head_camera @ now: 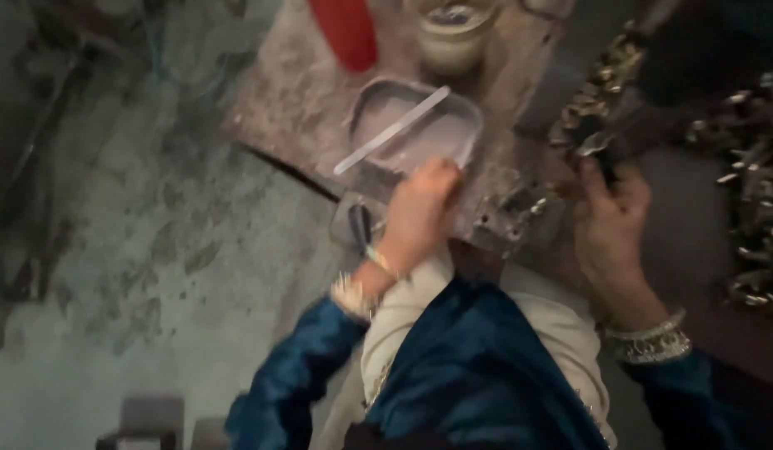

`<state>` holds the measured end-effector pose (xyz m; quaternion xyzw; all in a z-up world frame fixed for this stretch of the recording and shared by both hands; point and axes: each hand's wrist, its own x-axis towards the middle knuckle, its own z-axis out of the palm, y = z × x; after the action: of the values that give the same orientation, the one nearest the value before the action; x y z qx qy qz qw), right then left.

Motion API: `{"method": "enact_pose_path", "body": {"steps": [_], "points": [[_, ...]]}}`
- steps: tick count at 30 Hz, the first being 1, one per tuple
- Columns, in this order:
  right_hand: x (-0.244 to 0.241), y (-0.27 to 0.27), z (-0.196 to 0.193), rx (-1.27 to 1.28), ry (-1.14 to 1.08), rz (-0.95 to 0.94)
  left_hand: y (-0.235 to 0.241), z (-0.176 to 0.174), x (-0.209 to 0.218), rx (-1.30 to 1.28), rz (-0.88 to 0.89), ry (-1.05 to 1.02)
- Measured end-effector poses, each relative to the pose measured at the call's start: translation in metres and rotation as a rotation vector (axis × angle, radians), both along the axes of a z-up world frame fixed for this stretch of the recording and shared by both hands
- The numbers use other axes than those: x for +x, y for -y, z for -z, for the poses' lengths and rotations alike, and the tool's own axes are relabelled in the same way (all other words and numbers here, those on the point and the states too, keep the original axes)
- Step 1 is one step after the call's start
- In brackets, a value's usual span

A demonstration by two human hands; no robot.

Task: The person sits at a workbench and handles small metal fittings one at a time, picking each from a large pile, working it against a fixture on the bench, and setting it aside. The person repeats this handling cycle continuously throughout the clip.

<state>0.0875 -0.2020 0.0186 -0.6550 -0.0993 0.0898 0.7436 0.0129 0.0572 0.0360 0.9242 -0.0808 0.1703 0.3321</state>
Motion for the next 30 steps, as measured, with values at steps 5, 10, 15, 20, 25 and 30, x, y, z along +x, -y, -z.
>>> {"method": "enact_pose_path", "body": {"steps": [5, 10, 15, 20, 25, 30], "points": [[-0.010, -0.018, -0.059, 0.132, -0.112, 0.126, -0.037, 0.021, 0.046, 0.065, -0.056, 0.028], [-0.003, 0.008, -0.001, -0.265, 0.039, 0.331, -0.031, 0.050, 0.060, 0.189, -0.038, -0.039], [-0.001, 0.019, 0.007, -0.145, 0.034, 0.158, -0.028, 0.037, 0.067, 0.116, -0.026, -0.036], [0.000, 0.020, -0.002, -0.587, 0.353, 0.207, -0.048, 0.018, 0.066, -0.170, -0.022, -0.080], [-0.007, 0.000, -0.026, -0.125, 0.001, 0.222, -0.058, 0.024, 0.053, -0.774, 0.069, -0.500], [0.001, 0.000, -0.015, -0.119, 0.100, 0.210, 0.004, 0.044, 0.003, -1.274, 0.171, -0.552]]}}
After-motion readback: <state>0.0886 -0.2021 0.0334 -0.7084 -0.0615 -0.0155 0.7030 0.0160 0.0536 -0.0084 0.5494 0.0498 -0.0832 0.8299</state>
